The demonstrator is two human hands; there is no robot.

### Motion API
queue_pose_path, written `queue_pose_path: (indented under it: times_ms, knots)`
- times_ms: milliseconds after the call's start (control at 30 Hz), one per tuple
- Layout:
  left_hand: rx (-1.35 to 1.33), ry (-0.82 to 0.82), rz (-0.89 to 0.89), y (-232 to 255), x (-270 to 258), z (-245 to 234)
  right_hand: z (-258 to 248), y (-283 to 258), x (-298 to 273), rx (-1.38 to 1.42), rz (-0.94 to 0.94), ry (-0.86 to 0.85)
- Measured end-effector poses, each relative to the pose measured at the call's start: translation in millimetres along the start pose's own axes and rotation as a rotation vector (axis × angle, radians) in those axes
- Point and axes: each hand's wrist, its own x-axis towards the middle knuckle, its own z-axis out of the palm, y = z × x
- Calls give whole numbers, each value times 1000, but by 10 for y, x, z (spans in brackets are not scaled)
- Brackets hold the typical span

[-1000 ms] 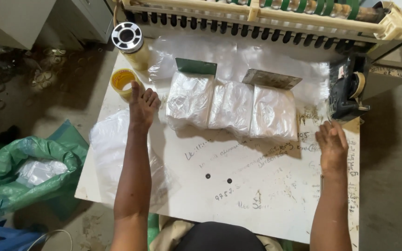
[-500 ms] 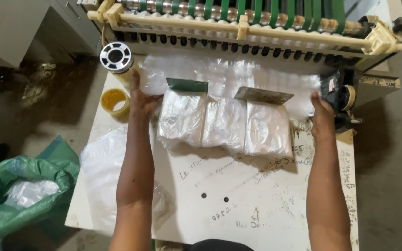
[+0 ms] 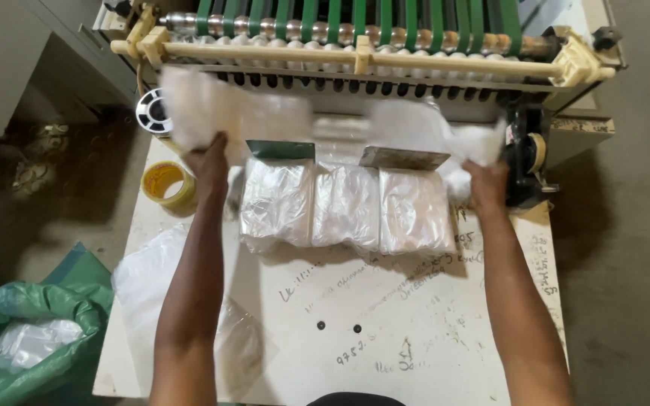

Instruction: Manually folding and stacking plastic bags containing materials on a workbench in a factory setting.

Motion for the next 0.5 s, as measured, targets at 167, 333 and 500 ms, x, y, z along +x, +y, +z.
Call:
queue_pose_path:
  times_ms: [167,333,500]
  knots:
    - [1030,382,798,-56,-191,-865,-888,-757,-1263,-666,-878,69]
    - [675,-182,417,1126,-1523,-1356,-1458,-983,-2001,-1192,-490,-628]
    - [432,-600,-291,706,-2171,-1355,-1153,-1234,-2761,-720,-302,-761]
